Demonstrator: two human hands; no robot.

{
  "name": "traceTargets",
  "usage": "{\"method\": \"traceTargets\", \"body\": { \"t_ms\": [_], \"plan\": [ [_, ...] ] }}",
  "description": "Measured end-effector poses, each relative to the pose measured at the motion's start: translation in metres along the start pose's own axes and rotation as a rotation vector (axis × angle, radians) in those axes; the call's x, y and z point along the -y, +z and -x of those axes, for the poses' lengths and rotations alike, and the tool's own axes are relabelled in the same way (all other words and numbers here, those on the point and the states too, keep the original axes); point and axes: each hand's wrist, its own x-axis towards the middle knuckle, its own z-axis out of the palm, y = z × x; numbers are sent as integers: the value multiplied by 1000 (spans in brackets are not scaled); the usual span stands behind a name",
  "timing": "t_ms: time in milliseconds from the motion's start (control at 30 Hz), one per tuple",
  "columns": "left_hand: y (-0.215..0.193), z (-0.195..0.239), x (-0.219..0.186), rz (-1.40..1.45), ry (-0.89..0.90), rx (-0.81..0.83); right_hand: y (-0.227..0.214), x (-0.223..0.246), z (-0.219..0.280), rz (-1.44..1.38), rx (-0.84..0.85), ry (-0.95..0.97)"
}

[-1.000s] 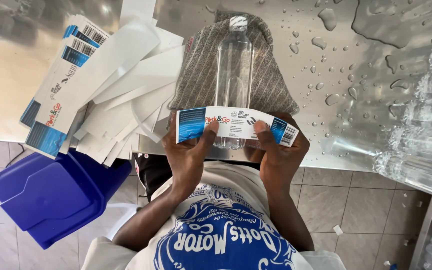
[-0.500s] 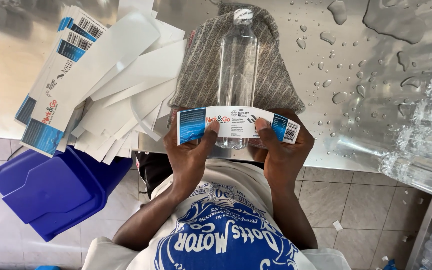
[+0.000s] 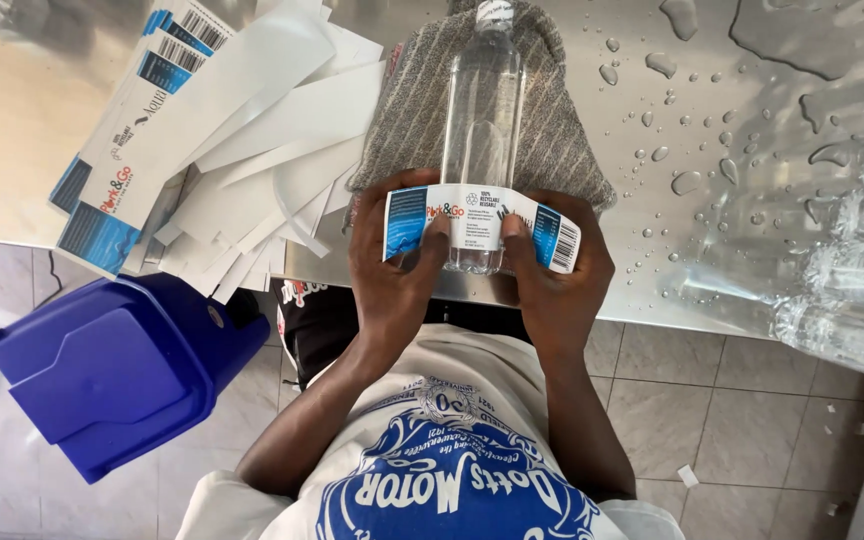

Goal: The person repeatedly picks up clear plastic water bottles, applies printed labels around their midsections, and places them on a stainless steel counter. The person uses both hands to align and smooth each label before moving the bottle to a growing row of labeled bottles.

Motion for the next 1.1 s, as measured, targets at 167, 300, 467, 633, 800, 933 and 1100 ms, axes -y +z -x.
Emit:
{"method": "traceTargets", "body": {
  "t_ms": [167,300,467,633,800,933,1100],
  "plan": [
    [-1,0,0,-13,36,23,-3,1,5,44,25,7],
    [-2,4,-1,9,-35,28,-9,-12,12,-3,50,99],
    [-4,4,-3,22,-141,26,-16,-17,5,32,96,129],
    [0,0,-14,54,-266,59,-18,-5,0,8,142,144],
    [6,-8,-55,-13,-345,53,-18,10,0,-19,164,227],
    [-1,-7,-24,-50,-390,7,-12,1,3,-207,205,334],
    [20,7,-58,127,-333,-42,-10,3,22,-417,117,280]
  ]
}}
